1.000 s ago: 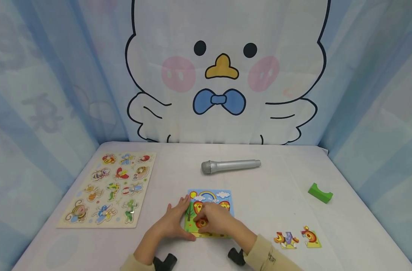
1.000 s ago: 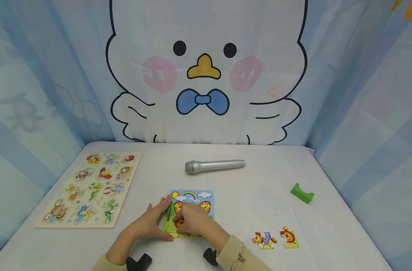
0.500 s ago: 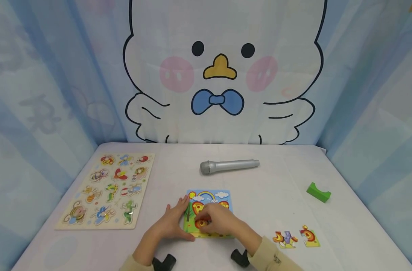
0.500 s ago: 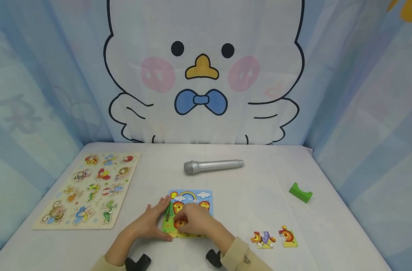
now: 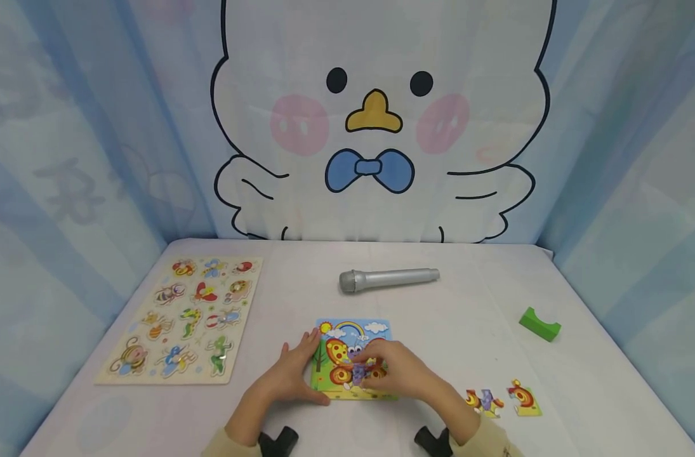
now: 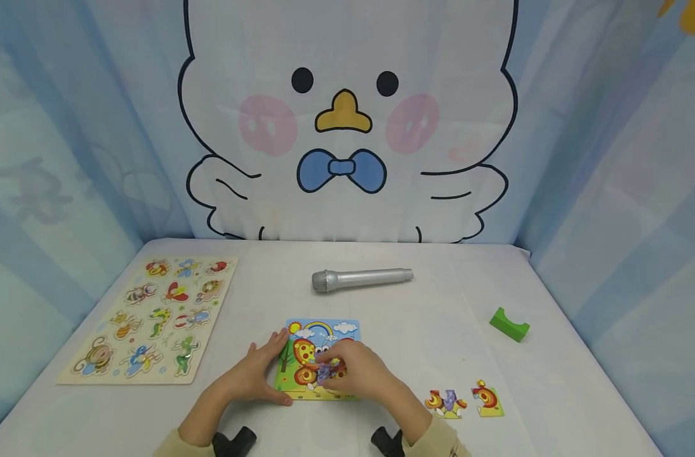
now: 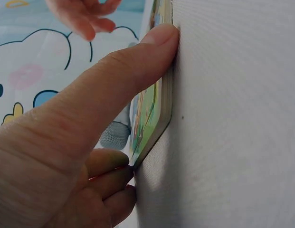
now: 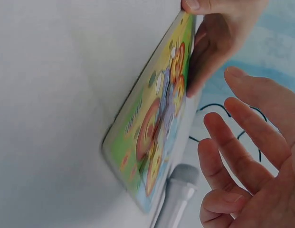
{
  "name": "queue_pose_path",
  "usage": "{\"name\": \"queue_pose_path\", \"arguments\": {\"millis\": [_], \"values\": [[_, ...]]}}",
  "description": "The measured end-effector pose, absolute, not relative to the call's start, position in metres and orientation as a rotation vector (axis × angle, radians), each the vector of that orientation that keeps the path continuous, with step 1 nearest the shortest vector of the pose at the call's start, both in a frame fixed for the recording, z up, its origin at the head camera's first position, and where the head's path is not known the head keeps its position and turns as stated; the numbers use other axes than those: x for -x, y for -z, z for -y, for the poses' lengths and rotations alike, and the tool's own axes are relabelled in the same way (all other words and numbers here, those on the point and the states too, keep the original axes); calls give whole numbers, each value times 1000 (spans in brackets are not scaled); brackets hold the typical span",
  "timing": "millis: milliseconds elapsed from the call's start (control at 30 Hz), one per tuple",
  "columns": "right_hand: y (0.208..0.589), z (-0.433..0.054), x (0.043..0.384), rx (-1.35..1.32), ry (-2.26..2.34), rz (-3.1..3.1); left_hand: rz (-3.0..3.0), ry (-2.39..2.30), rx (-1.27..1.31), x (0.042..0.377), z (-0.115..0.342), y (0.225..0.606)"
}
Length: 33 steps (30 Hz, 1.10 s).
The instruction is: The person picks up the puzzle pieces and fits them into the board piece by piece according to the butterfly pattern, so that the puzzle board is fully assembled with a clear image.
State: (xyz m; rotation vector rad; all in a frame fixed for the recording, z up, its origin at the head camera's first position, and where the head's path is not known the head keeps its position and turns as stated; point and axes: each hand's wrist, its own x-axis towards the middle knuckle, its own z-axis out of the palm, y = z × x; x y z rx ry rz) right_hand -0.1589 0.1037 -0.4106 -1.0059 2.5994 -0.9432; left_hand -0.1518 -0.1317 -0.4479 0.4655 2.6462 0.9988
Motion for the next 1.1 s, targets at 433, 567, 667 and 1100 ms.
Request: {"name": "queue_pose_path", "arguments": {"millis": [433,567,667,1100], "values": [[403,-161,146,838,944,-2695,-2636,-984,-445,153,129,449],[403,-183,143,788,941,-2729,-2638,-978,-451,154,129,449],[404,-200,139,742,969,-2736,-2640,-975,-456,154,128,448],[417,-253,124,813,1039,-2810,-2648,-964,-437,152,130,447]]}}
